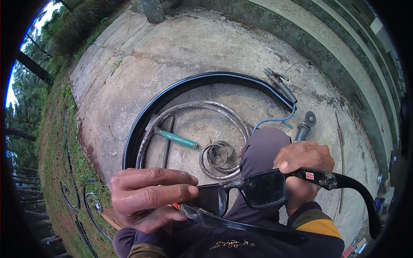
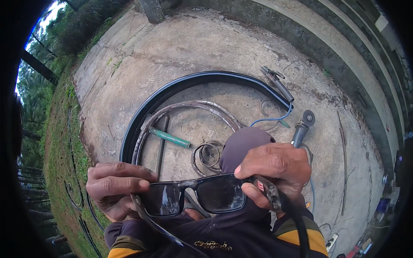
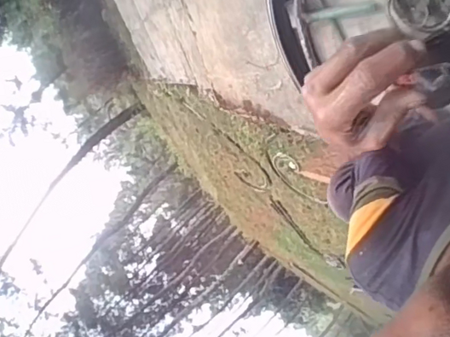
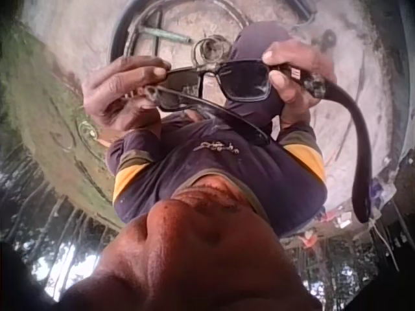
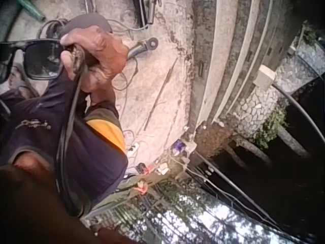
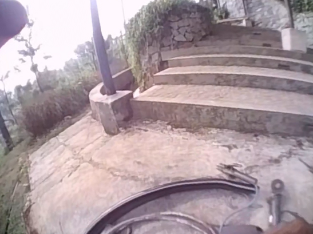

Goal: The person welds curved metal bars together using a welding electrode holder, occasionally using a hammer to tap the metal and handling a pair of sunglasses.

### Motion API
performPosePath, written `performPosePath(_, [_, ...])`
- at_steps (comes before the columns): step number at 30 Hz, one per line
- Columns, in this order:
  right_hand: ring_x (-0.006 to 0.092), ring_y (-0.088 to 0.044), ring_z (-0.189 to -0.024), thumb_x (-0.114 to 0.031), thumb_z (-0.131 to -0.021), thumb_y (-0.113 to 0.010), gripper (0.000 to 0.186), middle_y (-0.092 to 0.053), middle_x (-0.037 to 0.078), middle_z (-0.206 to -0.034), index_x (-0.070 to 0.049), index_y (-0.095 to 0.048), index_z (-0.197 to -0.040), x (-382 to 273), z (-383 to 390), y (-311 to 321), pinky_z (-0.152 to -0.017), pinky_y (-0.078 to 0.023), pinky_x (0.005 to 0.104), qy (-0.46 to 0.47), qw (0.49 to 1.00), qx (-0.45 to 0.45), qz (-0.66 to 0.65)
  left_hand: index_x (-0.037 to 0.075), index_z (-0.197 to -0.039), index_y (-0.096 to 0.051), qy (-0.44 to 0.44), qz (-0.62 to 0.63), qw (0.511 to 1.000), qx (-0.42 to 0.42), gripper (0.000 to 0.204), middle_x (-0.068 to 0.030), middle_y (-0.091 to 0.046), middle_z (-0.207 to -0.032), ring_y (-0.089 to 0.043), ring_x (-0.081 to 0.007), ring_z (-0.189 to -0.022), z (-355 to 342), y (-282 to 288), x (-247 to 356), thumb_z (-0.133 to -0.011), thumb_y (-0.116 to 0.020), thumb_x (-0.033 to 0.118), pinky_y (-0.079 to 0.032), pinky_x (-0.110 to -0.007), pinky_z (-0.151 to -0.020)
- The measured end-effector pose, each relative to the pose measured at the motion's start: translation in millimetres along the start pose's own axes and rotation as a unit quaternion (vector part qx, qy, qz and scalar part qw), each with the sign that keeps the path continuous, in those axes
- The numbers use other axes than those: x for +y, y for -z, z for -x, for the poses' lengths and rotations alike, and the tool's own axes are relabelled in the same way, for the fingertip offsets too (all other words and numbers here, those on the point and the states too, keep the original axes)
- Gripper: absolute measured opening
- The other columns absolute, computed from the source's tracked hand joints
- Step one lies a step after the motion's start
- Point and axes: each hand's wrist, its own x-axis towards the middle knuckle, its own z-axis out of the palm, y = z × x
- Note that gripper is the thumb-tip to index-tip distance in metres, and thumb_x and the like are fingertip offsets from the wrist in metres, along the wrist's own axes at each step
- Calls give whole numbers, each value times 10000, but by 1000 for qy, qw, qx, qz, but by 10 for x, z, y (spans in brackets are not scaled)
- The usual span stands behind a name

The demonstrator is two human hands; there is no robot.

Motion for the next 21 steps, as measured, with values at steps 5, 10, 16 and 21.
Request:
performPosePath(5, [216, -668, -562, -70, -733, -751, 204, -693, 113, -739, -13, -672, -912, 7, -4, 30, -523, -523, 301, 43, 998, -16, 47, 18, -772, -663, 3, -66, 976, 207, 312, -228, -700, -722, -659, -221, -535, -91, -380, 76, -864, -696, 314, -542, -290, -546])
performPosePath(10, [221, -655, -552, -21, -741, -764, 292, -681, 132, -750, 7, -633, -1001, -17, 60, 61, -506, -526, 305, 93, 995, -5, -27, -2, -1002, -536, -105, -25, 971, 215, 310, -234, -619, -795, -639, -206, -585, -42, -322, 58, -959, -648, 284, -549, -259, -526])
performPosePath(16, [218, -693, -609, -88, -863, -739, 195, -669, 145, -772, 21, -613, -964, -358, 8, 64, -527, -601, 321, 164, 978, -56, -118, 55, -1153, -636, -228, 56, 963, 132, 412, -114, -631, -957, -666, -173, -672, 143, -137, 411, -814, -815, 206, -615, -254, -570])
performPosePath(21, [180, -712, -643, -149, -922, -693, 255, -694, 128, -820, -7, -581, -1102, -440, 71, 93, -551, -581, 249, 151, 980, -58, -117, 95, -1135, -635, -178, -26, 966, 187, 248, -30, -616, -1001, -628, -152, -703, 225, -229, 746, -936, -598, 238, -557, -293, -622])
